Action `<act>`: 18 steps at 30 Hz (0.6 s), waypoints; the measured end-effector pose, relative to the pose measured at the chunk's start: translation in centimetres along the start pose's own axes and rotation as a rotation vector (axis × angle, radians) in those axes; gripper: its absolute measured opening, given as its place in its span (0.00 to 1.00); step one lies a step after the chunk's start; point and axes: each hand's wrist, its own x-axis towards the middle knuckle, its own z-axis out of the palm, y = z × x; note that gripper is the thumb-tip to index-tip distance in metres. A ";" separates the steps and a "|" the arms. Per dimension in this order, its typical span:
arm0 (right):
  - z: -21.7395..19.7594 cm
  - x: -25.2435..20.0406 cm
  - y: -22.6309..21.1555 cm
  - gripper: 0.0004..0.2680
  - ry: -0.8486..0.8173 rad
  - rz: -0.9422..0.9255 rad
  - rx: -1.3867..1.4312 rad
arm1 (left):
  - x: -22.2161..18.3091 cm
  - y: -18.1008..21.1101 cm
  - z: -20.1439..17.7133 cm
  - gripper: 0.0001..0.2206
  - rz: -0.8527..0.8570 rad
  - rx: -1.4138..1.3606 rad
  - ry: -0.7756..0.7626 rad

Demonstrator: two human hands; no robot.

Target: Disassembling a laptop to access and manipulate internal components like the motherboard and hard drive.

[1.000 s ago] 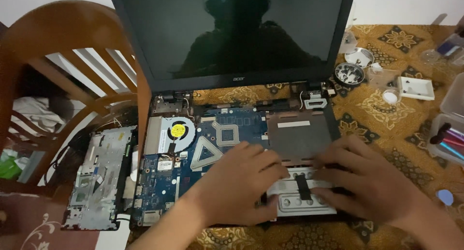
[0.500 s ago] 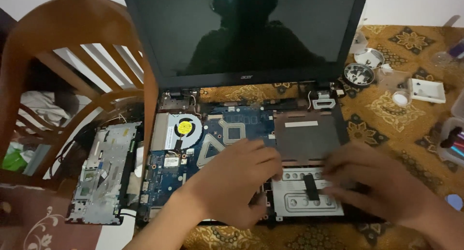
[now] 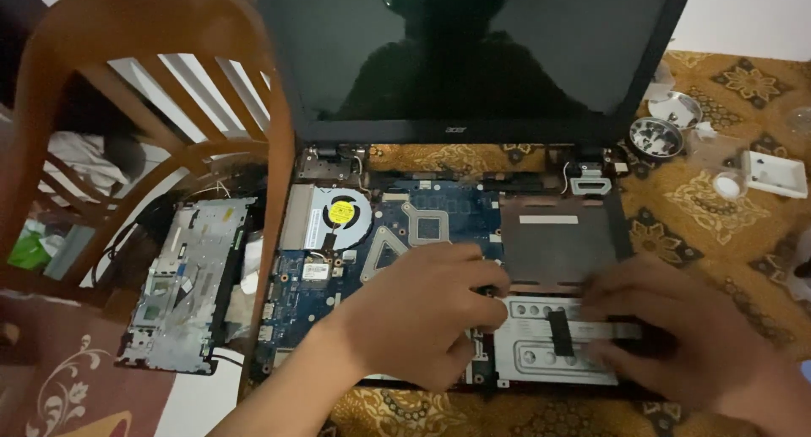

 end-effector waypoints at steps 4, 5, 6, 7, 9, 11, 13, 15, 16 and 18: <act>1.0 0.7 -2.6 0.13 0.063 -0.087 -0.084 | 0.0 -0.2 0.5 0.07 0.031 0.077 -0.013; 1.4 1.0 -3.7 0.13 0.062 -0.095 -0.111 | 0.0 -0.2 0.8 0.06 0.025 0.104 -0.040; 1.8 1.1 -4.2 0.13 0.060 -0.094 -0.111 | 0.1 -0.2 0.8 0.06 0.025 0.102 -0.040; 2.2 1.2 -4.6 0.13 0.052 -0.102 -0.179 | 0.2 -0.2 0.7 0.06 0.033 0.106 -0.034; 2.7 1.3 -5.1 0.12 0.043 -0.110 -0.248 | 0.2 -0.1 0.7 0.05 0.041 0.110 -0.026; 2.8 1.2 -5.1 0.12 0.026 -0.076 -0.301 | 0.2 -0.1 0.8 0.07 0.014 0.145 -0.052; 2.7 1.1 -5.3 0.11 0.036 -0.098 -0.303 | 0.0 -0.4 1.2 0.09 0.030 0.170 -0.041; 2.8 1.1 -5.5 0.09 0.047 -0.120 -0.302 | 0.0 -0.5 1.3 0.11 0.047 0.196 -0.031; 2.8 1.2 -5.6 0.08 0.086 -0.144 -0.292 | 0.0 -0.5 1.1 0.10 0.056 0.183 -0.016; 3.0 1.1 -5.6 0.06 0.125 -0.169 -0.281 | -0.1 -0.5 0.8 0.10 0.064 0.172 -0.001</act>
